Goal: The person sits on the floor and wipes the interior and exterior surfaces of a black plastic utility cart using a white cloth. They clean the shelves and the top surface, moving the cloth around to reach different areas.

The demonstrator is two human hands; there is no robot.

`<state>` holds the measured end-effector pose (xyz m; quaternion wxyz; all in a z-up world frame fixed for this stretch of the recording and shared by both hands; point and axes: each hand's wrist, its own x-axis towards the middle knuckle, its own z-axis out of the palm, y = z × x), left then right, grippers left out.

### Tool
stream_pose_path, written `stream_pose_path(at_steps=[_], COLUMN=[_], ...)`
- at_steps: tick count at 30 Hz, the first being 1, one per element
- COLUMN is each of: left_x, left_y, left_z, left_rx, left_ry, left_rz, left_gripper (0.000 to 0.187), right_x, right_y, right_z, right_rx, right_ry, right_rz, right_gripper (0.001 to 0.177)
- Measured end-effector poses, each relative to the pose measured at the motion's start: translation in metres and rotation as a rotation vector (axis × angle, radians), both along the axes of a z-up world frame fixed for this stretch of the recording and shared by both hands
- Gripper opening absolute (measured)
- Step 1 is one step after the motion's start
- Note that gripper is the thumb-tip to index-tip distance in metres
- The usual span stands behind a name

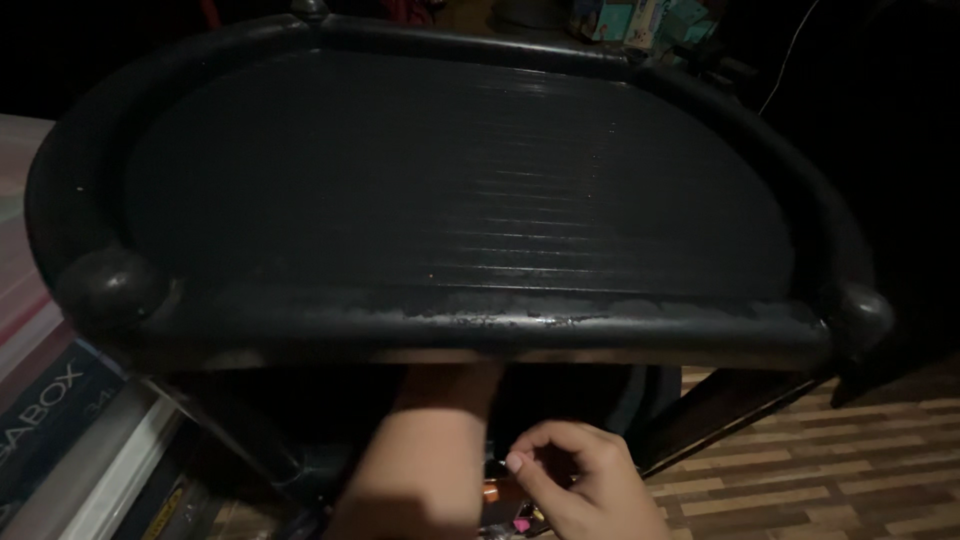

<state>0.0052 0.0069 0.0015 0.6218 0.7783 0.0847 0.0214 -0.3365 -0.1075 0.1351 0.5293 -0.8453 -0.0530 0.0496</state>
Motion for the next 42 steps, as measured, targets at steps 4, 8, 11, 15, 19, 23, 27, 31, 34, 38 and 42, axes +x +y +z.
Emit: stream_pose_path(at_steps=[4, 8, 11, 15, 19, 23, 27, 31, 34, 38, 42], left_x=[0.003, 0.002, 0.000, -0.007, -0.020, -0.035, -0.049, -0.058, -0.062, -0.078, -0.130], left_y=[-0.025, -0.019, 0.000, 0.040, 0.086, 0.128, 0.143, 0.129, 0.109, 0.074, 0.023], left_z=[0.005, 0.003, 0.005, 0.012, 0.021, 0.038, 0.061, 0.073, 0.080, 0.094, 0.098], left_rx=[0.032, 0.042, 0.043, 0.037, 0.015, -0.012, -0.043, -0.083, -0.131, -0.222, -0.423], left_ry=[-0.005, 0.004, 0.002, -0.009, -0.021, -0.042, -0.066, -0.086, -0.118, -0.153, -0.123], left_rz=[-0.045, -0.024, 0.017, 0.107, 0.208, 0.303, 0.345, 0.328, 0.308, 0.243, 0.061], left_gripper=[0.014, 0.014, 0.014, 0.013, 0.013, 0.013, 0.013, 0.012, 0.012, 0.012, 0.012], right_x=[0.002, 0.000, -0.002, -0.011, -0.022, -0.029, -0.034, -0.037, -0.039, -0.037, -0.033], right_y=[0.000, 0.000, -0.001, 0.003, 0.010, 0.013, 0.012, 0.011, 0.007, 0.009, 0.013], right_z=[-0.004, -0.004, 0.002, 0.013, 0.018, 0.019, 0.017, 0.009, -0.001, -0.012, -0.018], right_rx=[-0.080, -0.003, -0.019, -0.042, -0.005, 0.000, -0.003, 0.043, 0.039, 0.141, 0.212], right_ry=[0.085, -0.027, -0.026, -0.011, 0.040, -0.042, -0.020, -0.107, -0.079, -0.162, -0.270], right_rz=[-0.059, 0.002, 0.008, -0.034, -0.082, -0.060, -0.090, -0.102, -0.114, -0.123, -0.177], right_gripper=[0.015, 0.013, 0.014, 0.014, 0.014, 0.014, 0.014, 0.014, 0.015, 0.013, 0.018])
